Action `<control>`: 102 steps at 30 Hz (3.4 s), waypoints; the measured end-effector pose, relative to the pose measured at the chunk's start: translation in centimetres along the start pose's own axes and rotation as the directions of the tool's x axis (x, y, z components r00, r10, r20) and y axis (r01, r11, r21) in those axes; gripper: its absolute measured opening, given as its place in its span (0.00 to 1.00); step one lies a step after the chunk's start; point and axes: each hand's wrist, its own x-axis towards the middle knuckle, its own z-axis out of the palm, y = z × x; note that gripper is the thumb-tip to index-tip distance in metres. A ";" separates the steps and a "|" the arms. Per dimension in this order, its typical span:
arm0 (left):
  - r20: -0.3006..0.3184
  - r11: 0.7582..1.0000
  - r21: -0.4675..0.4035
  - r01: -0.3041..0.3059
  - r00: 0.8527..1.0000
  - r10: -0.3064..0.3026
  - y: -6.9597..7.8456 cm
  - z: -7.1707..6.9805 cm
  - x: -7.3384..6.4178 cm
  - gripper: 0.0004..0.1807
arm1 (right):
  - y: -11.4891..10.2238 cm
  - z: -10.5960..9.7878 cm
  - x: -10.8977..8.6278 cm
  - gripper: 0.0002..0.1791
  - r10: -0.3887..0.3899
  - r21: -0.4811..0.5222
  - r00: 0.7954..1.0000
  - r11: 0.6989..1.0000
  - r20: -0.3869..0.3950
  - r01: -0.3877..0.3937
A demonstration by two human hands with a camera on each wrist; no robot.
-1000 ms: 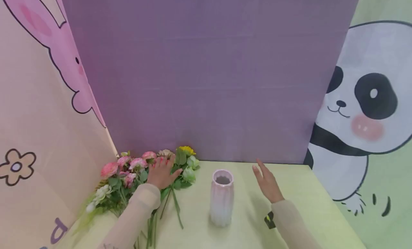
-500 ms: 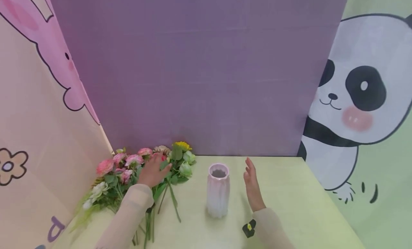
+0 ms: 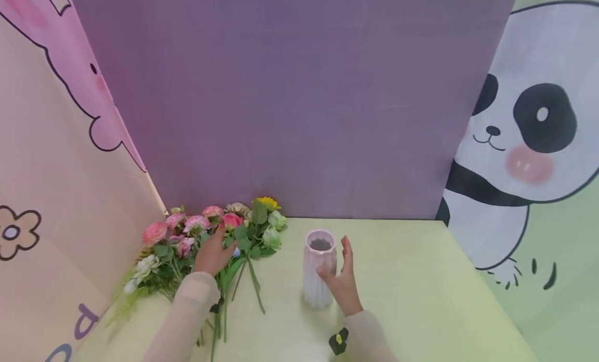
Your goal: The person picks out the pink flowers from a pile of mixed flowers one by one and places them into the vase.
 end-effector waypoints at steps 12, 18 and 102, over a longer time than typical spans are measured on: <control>0.112 0.994 0.025 0.103 0.988 -0.105 -2.3 1.7 -1.1 0.23 | 1.5 2.5 -1.1 0.60 0.108 0.078 0.992 0.992 -0.072 -0.102; 0.124 0.990 -0.010 0.144 0.982 -0.141 -3.2 2.8 -1.9 0.21 | 2.2 2.9 -1.8 0.58 0.150 0.068 0.985 0.987 -0.086 -0.144; 0.061 0.690 -0.711 0.136 0.989 -0.131 5.4 2.2 -3.7 0.17 | 4.1 2.8 -2.8 0.49 0.191 0.009 0.981 0.982 0.016 -0.191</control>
